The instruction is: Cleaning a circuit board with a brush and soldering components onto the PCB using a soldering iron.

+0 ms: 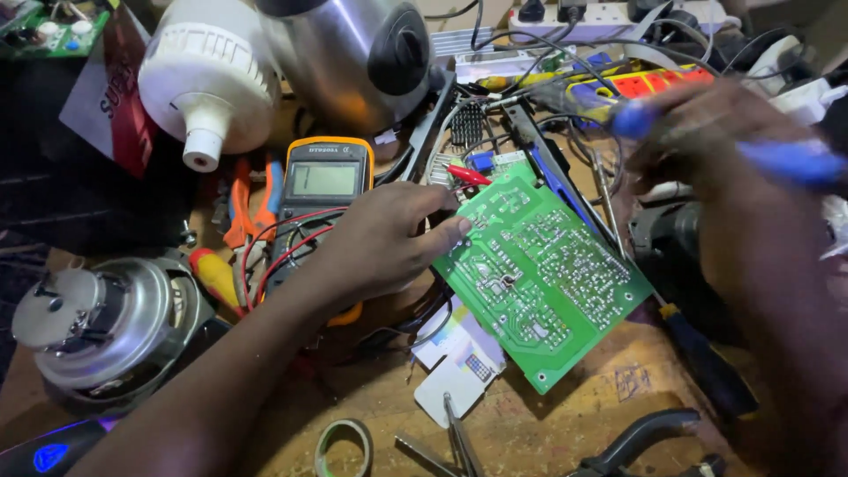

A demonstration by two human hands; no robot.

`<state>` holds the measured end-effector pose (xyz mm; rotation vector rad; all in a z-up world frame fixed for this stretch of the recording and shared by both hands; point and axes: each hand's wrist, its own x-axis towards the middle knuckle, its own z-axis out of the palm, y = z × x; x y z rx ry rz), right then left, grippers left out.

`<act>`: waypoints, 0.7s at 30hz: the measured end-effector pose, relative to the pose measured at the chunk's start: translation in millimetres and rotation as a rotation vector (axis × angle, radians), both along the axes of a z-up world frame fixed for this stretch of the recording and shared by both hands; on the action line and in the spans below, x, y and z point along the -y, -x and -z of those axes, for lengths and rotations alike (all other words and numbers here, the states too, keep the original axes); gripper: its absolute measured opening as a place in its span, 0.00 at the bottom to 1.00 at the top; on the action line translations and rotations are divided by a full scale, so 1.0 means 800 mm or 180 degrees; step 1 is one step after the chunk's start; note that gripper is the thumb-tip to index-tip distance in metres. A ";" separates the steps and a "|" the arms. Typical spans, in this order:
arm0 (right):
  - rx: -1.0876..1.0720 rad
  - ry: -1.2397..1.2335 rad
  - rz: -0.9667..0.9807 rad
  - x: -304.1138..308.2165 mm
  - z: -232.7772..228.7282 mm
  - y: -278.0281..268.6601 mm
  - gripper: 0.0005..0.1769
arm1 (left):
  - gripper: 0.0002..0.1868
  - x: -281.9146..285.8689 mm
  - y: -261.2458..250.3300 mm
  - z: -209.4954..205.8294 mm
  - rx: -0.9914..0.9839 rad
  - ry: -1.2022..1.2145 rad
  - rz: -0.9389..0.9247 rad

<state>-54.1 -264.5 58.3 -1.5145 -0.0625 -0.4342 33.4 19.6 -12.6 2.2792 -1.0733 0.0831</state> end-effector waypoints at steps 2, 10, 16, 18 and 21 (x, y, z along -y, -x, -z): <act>-0.0137 0.1277 0.0351 -0.023 -0.009 0.008 0.11 | 0.18 -0.001 -0.002 0.004 0.0110 -0.0029 0.0029; -0.0203 0.0266 -0.0009 -0.003 0.001 -0.003 0.15 | 0.23 0.000 -0.002 -0.005 -0.0535 -0.0262 -0.0262; -0.0639 0.0292 -0.0057 -0.005 0.002 -0.009 0.29 | 0.36 -0.007 0.001 -0.030 -0.1297 -0.0003 0.0104; -0.0737 0.0312 -0.0032 -0.004 0.006 -0.012 0.30 | 0.41 -0.010 0.009 -0.048 -0.1539 0.0116 0.0242; -0.0463 0.0266 -0.0113 -0.002 0.011 -0.010 0.25 | 0.46 -0.006 0.023 -0.061 -0.2271 0.0121 0.0102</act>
